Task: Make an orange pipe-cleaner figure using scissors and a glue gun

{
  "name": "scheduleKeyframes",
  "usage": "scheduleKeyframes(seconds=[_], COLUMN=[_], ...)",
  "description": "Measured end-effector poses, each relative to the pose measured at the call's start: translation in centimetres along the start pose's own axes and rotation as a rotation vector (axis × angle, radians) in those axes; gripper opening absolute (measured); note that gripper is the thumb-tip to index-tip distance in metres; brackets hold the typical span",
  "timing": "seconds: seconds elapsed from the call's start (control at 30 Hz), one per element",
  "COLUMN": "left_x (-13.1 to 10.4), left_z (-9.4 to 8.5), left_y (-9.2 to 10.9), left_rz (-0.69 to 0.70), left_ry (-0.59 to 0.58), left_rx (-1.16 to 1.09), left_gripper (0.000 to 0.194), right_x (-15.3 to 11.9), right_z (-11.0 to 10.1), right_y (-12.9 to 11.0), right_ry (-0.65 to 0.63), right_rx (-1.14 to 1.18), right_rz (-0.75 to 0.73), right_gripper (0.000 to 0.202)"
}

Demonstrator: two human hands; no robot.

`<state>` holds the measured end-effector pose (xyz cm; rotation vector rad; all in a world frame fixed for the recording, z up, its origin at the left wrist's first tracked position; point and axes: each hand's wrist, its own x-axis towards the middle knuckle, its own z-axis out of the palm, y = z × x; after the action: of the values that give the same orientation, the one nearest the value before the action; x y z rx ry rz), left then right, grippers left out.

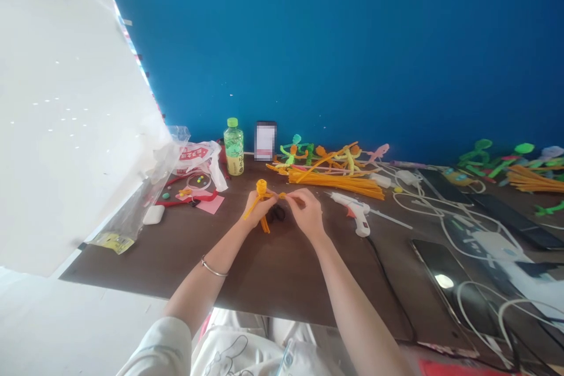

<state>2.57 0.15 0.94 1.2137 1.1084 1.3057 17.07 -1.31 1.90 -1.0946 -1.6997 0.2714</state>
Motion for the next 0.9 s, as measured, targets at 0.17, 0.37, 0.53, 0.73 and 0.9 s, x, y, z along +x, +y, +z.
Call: scheduleKeyframes(seconds=[0.17, 0.37, 0.53, 0.73, 0.9], left_x=[0.0, 0.1, 0.2, 0.3, 0.2], left_z=[-0.2, -0.5, -0.6, -0.8, -1.0], left_y=[0.1, 0.6, 0.5, 0.3, 0.5], left_rz=[-0.171, -0.286, -0.313, -0.359, -0.385], left_ry=[0.027, -0.050, -0.101, -0.157, -0.252], left_rx=[-0.259, -0.528, -0.601, -0.628, -0.591], left_gripper=[0.020, 0.026, 0.027, 0.028, 0.029], right_x=[-0.5, -1.0, -1.2, -1.0, -0.6], right_z=[0.6, 1.1, 1.2, 0.9, 0.4], right_y=[-0.3, 0.2, 0.4, 0.5, 0.8], right_ry=[-0.031, -0.117, -0.104, -0.096, -0.088], right_rx=[-0.019, -0.138, -0.231, -0.209, -0.182], right_rz=[-0.061, -0.170, -0.224, -0.211, -0.141], right_gripper=[0.013, 0.020, 0.023, 0.023, 0.023])
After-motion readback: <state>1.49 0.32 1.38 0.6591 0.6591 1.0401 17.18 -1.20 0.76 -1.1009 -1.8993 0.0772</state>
